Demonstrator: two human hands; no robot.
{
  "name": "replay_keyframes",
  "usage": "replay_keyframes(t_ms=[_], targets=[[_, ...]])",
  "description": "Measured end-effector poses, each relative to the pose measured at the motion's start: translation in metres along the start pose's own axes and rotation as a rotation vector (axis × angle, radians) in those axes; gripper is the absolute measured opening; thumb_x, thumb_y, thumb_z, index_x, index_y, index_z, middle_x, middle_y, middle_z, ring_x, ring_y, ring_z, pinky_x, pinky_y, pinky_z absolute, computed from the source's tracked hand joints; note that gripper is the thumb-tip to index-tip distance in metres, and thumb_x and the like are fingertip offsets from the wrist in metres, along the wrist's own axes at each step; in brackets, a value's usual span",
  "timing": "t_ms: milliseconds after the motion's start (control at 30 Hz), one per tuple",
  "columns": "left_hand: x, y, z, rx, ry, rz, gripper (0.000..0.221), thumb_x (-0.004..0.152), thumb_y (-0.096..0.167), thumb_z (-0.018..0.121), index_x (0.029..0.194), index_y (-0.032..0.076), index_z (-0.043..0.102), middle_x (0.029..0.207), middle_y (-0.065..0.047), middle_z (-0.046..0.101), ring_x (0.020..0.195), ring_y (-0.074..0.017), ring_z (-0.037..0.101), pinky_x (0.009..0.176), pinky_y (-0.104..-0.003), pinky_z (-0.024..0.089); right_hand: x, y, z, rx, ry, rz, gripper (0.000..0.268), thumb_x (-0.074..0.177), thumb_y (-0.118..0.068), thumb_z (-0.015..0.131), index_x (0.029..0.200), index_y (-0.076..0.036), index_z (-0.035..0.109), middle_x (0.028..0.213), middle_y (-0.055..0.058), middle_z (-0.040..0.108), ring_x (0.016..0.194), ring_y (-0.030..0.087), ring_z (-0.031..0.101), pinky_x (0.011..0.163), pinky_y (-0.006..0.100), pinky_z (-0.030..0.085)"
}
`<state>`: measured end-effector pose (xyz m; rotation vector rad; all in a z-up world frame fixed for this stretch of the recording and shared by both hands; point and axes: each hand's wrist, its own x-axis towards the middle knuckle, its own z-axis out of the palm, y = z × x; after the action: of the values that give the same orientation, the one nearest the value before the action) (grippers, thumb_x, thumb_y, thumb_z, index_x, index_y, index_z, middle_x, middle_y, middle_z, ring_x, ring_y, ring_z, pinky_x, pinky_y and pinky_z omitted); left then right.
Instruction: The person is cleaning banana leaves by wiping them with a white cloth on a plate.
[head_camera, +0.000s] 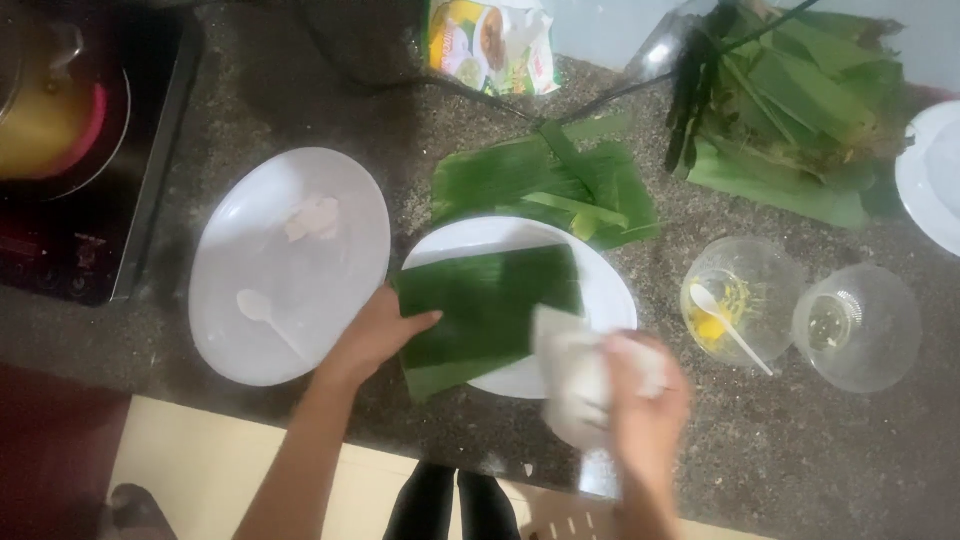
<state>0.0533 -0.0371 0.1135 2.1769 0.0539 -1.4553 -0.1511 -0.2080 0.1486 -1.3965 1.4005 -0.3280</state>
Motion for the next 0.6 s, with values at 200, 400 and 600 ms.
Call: replay_keyframes(t_ms=[200, 400, 600], targets=[[0.009, -0.012, 0.018, 0.125, 0.176, 0.461, 0.061, 0.09, 0.018, 0.067, 0.137, -0.017, 0.048, 0.13, -0.036, 0.058, 0.12, -0.0481, 0.058, 0.098, -0.059, 0.051, 0.034, 0.075, 0.117, -0.408, -0.351, -0.845, 0.049, 0.074, -0.023, 0.073, 0.121, -0.014, 0.065, 0.13, 0.005, 0.062, 0.116, 0.025, 0.061, 0.092, 0.043, 0.049], [0.009, -0.019, 0.019, 0.087, 0.134, 0.293, 0.066, 0.089, 0.024, 0.072, 0.14, -0.01, 0.047, 0.136, -0.028, 0.059, 0.124, -0.0365, 0.06, 0.101, -0.05, 0.053, 0.09, 0.12, 0.115, -0.885, -0.398, -1.432, 0.07, 0.068, 0.0, 0.073, 0.136, -0.007, 0.06, 0.153, 0.013, 0.049, 0.138, 0.037, 0.046, 0.115, 0.063, 0.03], [-0.013, 0.004, 0.01, -0.074, 0.084, 0.199, 0.062, 0.092, 0.017, 0.066, 0.145, -0.007, 0.044, 0.143, -0.027, 0.055, 0.132, -0.0394, 0.053, 0.107, -0.055, 0.047, 0.136, 0.119, 0.034, -1.079, -0.265, -1.092, 0.064, 0.08, -0.007, 0.065, 0.144, -0.007, 0.054, 0.157, 0.014, 0.044, 0.148, 0.038, 0.032, 0.125, 0.054, 0.016]])
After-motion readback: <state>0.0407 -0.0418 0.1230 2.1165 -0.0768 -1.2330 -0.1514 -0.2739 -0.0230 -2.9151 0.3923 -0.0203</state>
